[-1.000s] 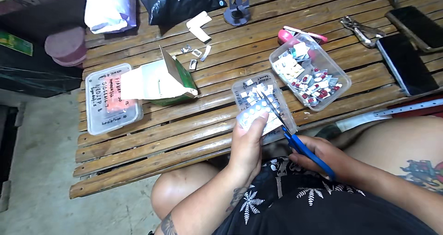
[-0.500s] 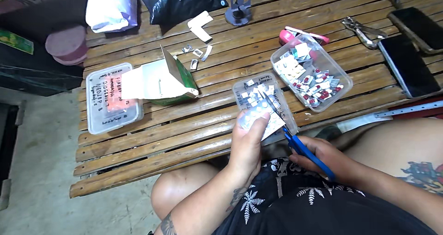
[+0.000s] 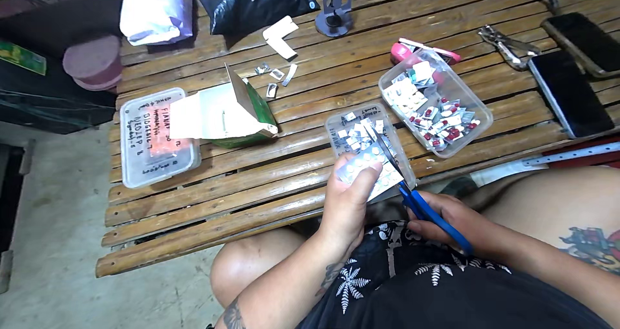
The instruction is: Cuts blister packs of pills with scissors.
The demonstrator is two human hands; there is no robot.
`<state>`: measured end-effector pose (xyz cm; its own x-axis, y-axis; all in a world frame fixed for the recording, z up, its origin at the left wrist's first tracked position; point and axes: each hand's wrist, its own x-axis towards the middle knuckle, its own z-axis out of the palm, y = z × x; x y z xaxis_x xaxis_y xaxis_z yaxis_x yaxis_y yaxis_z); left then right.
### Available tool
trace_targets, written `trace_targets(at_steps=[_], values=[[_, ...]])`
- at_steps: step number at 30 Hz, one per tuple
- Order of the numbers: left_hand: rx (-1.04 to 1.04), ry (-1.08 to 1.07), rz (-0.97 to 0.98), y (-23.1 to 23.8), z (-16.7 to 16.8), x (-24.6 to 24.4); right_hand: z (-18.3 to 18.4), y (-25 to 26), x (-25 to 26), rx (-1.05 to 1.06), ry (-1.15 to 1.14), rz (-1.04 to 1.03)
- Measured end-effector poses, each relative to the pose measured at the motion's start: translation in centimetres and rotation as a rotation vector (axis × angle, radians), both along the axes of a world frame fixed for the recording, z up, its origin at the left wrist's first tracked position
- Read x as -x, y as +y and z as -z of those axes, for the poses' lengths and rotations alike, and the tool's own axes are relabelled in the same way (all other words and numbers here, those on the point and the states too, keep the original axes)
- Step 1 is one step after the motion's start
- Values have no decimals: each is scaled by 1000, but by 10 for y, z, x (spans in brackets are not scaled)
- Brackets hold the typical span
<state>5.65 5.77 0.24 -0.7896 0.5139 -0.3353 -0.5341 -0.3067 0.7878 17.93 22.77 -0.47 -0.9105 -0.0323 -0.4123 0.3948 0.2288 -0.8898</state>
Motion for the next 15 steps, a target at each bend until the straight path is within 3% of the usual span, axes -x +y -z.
trace_targets(at_steps=[15], values=[[-4, 60, 40, -2, 1, 2, 4, -1, -5, -47, 114, 26]])
